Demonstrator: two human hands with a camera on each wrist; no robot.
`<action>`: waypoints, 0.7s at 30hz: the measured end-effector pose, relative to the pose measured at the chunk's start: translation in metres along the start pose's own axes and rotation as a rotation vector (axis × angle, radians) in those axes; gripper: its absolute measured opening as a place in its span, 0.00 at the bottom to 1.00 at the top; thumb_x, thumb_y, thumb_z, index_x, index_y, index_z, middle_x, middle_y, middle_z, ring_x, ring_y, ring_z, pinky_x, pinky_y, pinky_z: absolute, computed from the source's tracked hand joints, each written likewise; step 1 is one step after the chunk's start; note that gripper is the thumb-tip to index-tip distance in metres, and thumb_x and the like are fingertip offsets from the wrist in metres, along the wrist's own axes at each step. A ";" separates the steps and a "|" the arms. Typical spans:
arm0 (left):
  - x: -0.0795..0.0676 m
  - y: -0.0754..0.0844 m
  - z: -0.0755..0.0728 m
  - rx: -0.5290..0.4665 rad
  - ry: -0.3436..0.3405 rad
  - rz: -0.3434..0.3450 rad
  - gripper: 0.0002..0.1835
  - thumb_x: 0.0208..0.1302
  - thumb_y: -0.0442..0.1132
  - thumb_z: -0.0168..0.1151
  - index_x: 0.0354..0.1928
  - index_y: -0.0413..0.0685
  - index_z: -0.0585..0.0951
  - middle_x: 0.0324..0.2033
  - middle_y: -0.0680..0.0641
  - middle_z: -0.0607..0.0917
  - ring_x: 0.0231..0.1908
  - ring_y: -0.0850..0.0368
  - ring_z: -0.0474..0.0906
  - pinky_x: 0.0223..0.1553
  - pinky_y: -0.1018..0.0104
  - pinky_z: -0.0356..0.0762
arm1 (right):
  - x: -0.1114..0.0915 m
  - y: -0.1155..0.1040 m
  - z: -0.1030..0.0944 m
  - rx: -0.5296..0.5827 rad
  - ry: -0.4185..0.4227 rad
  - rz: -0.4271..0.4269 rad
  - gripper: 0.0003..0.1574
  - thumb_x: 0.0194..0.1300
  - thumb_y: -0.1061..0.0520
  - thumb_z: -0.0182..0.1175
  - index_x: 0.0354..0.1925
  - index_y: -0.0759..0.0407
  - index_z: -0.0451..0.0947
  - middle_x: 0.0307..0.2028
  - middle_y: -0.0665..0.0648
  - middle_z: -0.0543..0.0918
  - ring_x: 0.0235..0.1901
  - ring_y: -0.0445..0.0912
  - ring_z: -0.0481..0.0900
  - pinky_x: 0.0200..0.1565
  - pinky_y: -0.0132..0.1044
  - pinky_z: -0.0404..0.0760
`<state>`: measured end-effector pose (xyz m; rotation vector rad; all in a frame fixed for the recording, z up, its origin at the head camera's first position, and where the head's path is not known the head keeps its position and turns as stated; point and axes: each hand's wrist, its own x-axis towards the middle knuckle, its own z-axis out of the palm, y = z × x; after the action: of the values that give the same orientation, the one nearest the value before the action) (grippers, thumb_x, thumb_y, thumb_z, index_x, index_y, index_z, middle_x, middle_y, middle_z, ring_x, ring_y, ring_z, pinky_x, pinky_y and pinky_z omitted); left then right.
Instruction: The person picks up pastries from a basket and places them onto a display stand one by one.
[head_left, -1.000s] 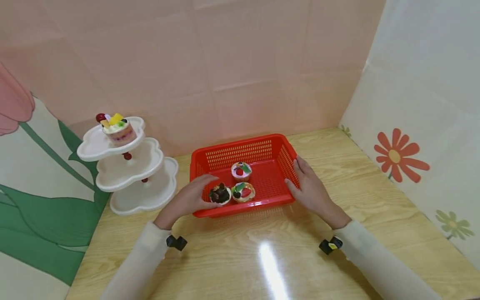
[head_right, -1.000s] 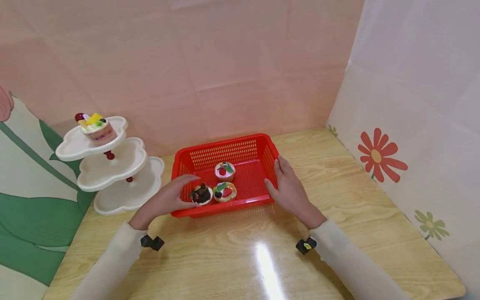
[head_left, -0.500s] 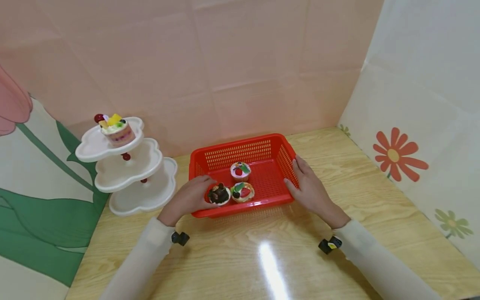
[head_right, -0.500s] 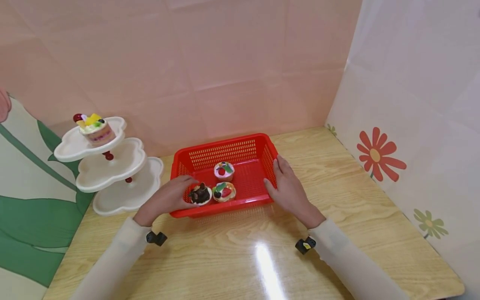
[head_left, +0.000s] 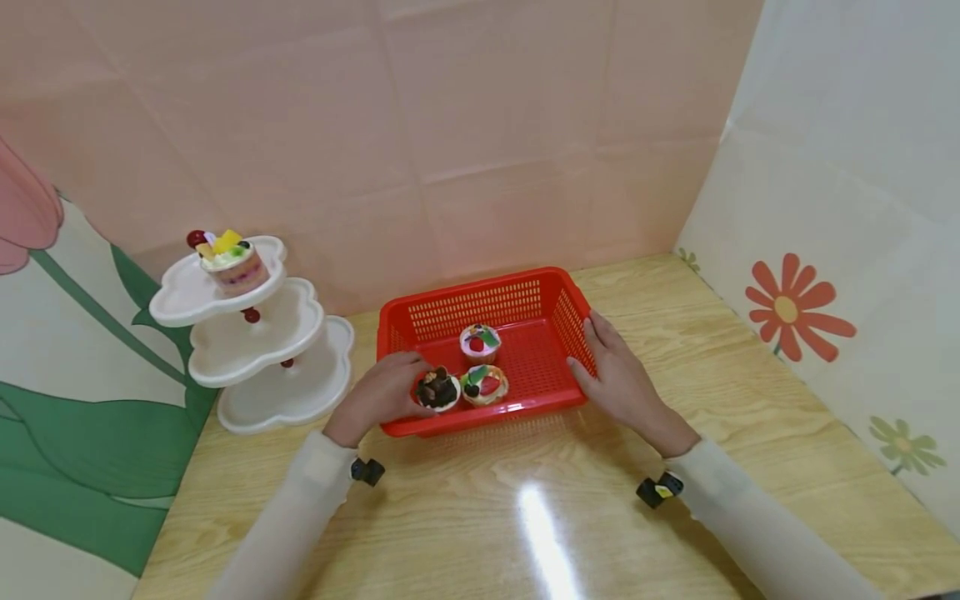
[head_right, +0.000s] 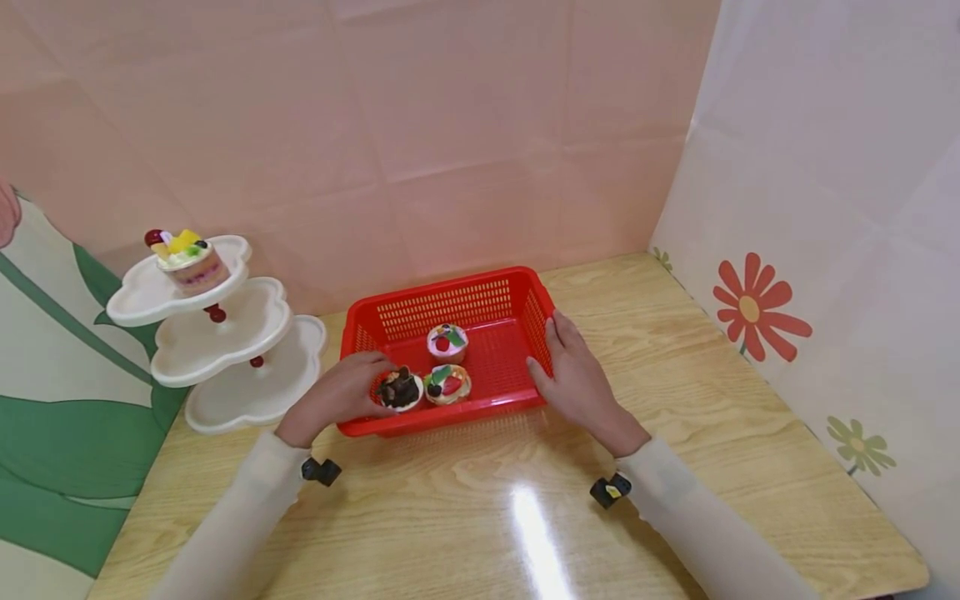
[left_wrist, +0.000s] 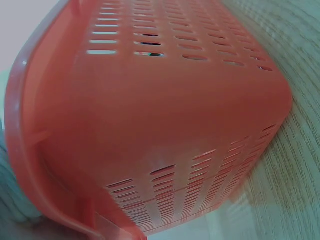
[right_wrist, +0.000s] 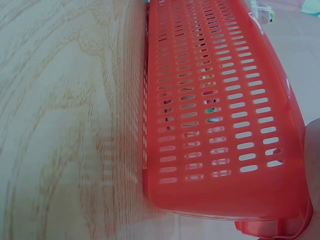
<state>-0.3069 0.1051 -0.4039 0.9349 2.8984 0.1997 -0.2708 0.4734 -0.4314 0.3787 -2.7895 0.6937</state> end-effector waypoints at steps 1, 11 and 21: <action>0.001 0.000 0.001 -0.001 -0.002 0.000 0.37 0.53 0.57 0.78 0.60 0.42 0.81 0.60 0.41 0.81 0.65 0.42 0.71 0.70 0.48 0.63 | 0.000 0.000 0.000 0.001 -0.001 -0.001 0.47 0.74 0.46 0.55 0.75 0.74 0.52 0.78 0.71 0.50 0.76 0.65 0.50 0.67 0.66 0.63; 0.004 -0.001 0.003 0.017 -0.009 0.000 0.37 0.53 0.59 0.78 0.60 0.44 0.81 0.59 0.43 0.82 0.64 0.43 0.72 0.70 0.48 0.64 | 0.000 0.001 0.000 -0.001 -0.003 0.001 0.46 0.75 0.47 0.55 0.75 0.74 0.52 0.78 0.70 0.50 0.76 0.65 0.50 0.68 0.65 0.62; 0.004 -0.002 0.005 -0.035 0.014 -0.027 0.39 0.52 0.60 0.78 0.60 0.44 0.80 0.60 0.43 0.81 0.67 0.42 0.69 0.71 0.46 0.62 | 0.000 -0.001 -0.001 -0.004 -0.007 0.007 0.46 0.75 0.46 0.55 0.75 0.74 0.52 0.78 0.70 0.50 0.76 0.65 0.50 0.69 0.65 0.61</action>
<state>-0.3105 0.1057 -0.4090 0.8915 2.9087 0.2555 -0.2704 0.4734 -0.4301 0.3716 -2.7992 0.6891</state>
